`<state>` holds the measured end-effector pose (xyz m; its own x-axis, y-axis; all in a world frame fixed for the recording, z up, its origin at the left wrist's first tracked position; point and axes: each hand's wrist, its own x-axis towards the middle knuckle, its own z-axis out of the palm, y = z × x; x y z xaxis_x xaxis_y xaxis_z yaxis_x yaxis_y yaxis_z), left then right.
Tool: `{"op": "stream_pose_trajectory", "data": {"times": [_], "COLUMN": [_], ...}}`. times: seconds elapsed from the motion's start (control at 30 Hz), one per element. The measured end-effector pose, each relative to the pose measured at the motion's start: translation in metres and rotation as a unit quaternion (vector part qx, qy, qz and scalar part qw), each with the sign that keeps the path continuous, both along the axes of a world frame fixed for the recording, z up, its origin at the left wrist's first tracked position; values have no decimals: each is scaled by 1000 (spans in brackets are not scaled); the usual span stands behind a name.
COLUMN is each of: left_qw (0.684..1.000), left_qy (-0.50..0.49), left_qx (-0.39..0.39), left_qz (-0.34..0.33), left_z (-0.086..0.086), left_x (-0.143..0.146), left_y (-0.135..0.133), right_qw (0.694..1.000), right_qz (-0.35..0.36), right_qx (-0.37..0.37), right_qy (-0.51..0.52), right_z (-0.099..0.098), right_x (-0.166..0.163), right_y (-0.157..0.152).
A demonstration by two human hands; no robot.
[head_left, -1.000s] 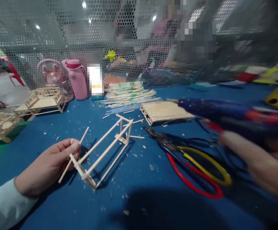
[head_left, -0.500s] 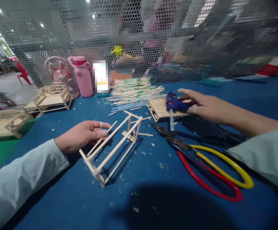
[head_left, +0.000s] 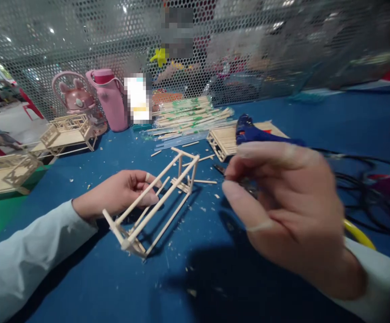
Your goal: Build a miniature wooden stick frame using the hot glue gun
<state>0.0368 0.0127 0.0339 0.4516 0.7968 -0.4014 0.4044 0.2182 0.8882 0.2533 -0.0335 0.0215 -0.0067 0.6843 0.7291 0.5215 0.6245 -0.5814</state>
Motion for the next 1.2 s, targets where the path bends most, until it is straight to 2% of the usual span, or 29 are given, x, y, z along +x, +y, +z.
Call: {"op": "stream_pose_trajectory", "data": {"times": [0.1, 0.37, 0.57, 0.9, 1.2], "left_qw": [1000, 995, 994, 996, 994], "left_qy": [17, 9, 4, 27, 23], "left_qx": [15, 92, 104, 72, 99], "left_qz": [-19, -45, -23, 40, 40], "left_z": [-2, -12, -11, -12, -15], "left_x": [1, 1, 6, 13, 13], "left_y": [-2, -5, -6, -7, -8], "right_qw": [998, 989, 986, 985, 985], "right_qz": [21, 8, -3, 12, 20], "right_qx": [-39, -142, -161, -172, -170], "right_qy": [33, 40, 33, 14, 10], "right_z": [-9, -5, -5, -6, -6], "right_x": [0, 0, -2, -1, -1], "right_y": [6, 7, 9, 9, 8]}}
